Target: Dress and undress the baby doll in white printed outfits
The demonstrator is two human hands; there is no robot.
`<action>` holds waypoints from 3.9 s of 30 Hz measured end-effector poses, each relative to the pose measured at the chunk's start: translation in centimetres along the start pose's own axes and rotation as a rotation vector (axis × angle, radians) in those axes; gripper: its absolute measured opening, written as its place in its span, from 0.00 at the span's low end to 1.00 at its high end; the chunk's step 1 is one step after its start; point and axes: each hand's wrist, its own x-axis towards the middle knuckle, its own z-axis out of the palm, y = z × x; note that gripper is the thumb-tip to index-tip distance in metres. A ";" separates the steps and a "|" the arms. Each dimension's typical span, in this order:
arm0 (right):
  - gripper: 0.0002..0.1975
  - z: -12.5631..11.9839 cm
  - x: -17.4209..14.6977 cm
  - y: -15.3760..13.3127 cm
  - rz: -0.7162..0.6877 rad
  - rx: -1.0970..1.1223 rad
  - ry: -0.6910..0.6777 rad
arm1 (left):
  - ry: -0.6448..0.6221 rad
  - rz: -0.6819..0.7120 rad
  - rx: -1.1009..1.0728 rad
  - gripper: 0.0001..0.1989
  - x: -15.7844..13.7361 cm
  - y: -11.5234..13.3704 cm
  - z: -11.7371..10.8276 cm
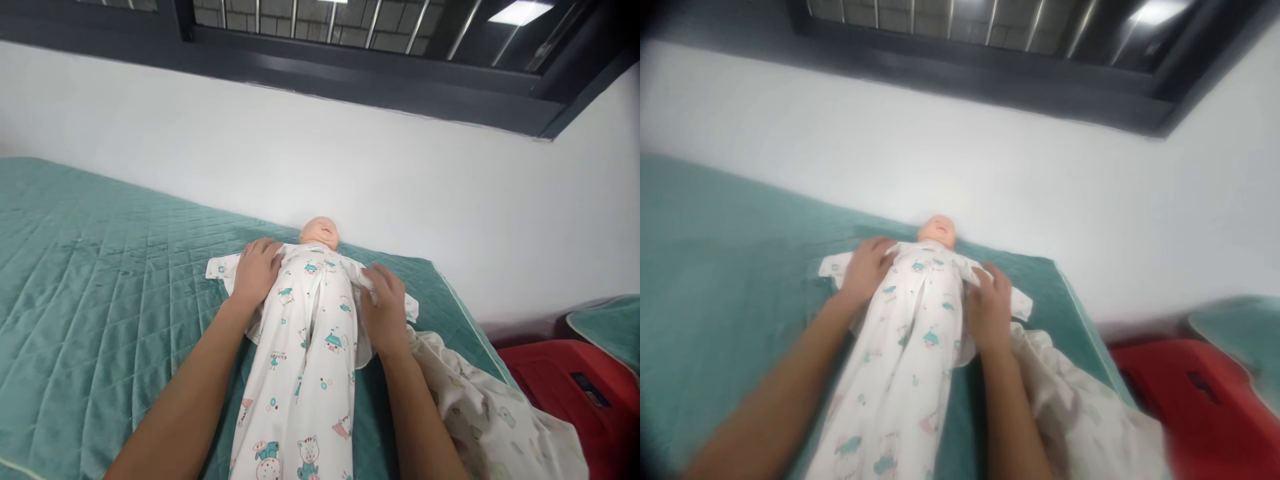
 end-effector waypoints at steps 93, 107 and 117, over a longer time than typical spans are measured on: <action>0.16 3.4 13.4 -12.8 -0.454 -0.267 -0.758 | -0.147 -0.226 0.082 0.17 -0.3 -6.2 -1.2; 0.19 2.9 12.5 -9.1 -0.330 0.103 -0.675 | -0.110 0.101 0.174 0.23 0.0 -5.4 -0.8; 0.22 2.5 4.0 1.8 0.168 0.088 -0.239 | -0.096 0.151 0.212 0.21 0.3 -5.1 -0.2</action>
